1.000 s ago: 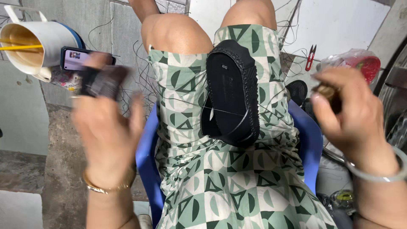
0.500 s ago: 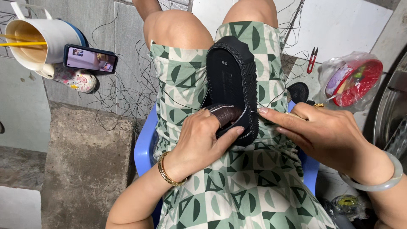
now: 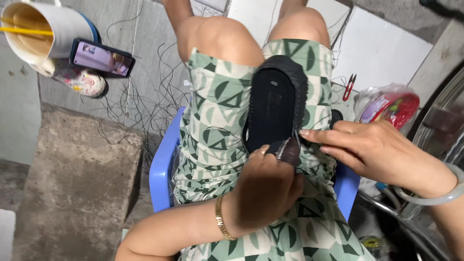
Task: The person sits on a blue plastic chair and sews a black slip-on shoe resting on their lap. They use a needle and thread to stitch the shoe's sole to the upper, repeatedly pulling the thread tight. A smartphone is visible on the floor nearby.
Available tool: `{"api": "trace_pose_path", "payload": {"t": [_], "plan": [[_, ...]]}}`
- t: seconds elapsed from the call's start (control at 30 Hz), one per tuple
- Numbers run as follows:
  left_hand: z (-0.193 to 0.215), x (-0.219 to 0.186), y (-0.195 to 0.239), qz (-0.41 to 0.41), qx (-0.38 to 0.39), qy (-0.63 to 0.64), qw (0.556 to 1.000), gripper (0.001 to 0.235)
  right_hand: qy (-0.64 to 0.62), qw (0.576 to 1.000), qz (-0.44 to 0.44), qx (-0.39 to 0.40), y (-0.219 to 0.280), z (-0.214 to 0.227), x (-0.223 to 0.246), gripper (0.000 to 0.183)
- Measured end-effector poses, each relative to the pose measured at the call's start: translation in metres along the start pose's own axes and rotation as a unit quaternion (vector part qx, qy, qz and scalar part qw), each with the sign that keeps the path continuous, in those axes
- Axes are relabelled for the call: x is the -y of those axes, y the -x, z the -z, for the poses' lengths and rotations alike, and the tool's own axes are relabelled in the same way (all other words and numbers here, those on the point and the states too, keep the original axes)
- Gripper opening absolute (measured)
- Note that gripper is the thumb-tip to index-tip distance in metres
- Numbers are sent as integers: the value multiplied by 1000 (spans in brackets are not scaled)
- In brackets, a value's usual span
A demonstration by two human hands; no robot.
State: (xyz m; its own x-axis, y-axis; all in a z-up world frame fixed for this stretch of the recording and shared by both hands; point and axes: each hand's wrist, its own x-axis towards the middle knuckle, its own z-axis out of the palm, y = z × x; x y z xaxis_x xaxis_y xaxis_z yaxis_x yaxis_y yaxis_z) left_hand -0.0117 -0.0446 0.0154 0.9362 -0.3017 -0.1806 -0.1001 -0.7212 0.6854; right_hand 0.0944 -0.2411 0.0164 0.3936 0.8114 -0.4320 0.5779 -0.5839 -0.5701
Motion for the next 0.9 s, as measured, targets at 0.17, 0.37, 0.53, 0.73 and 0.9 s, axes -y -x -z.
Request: {"api": "trace_pose_path", "payload": {"t": [0.17, 0.37, 0.53, 0.73, 0.9], "plan": [[-7, 1, 5, -6, -65, 27, 998, 32, -74, 996, 14, -52, -9, -5, 11, 32], [14, 34, -2, -60, -34, 114, 991, 34, -62, 993, 2, -105, 0, -4, 28, 30], [42, 71, -18, -196, -144, -62, 968, 36, 69, 986, -21, -147, 0, -5, 38, 20], [61, 72, -34, -214, 113, 444, 863, 8, 48, 983, -109, -140, 4, -15, 42, 11], [14, 77, -30, -143, -58, 294, 943, 13, -3, 976, -114, -187, 10, -29, 37, 42]]}}
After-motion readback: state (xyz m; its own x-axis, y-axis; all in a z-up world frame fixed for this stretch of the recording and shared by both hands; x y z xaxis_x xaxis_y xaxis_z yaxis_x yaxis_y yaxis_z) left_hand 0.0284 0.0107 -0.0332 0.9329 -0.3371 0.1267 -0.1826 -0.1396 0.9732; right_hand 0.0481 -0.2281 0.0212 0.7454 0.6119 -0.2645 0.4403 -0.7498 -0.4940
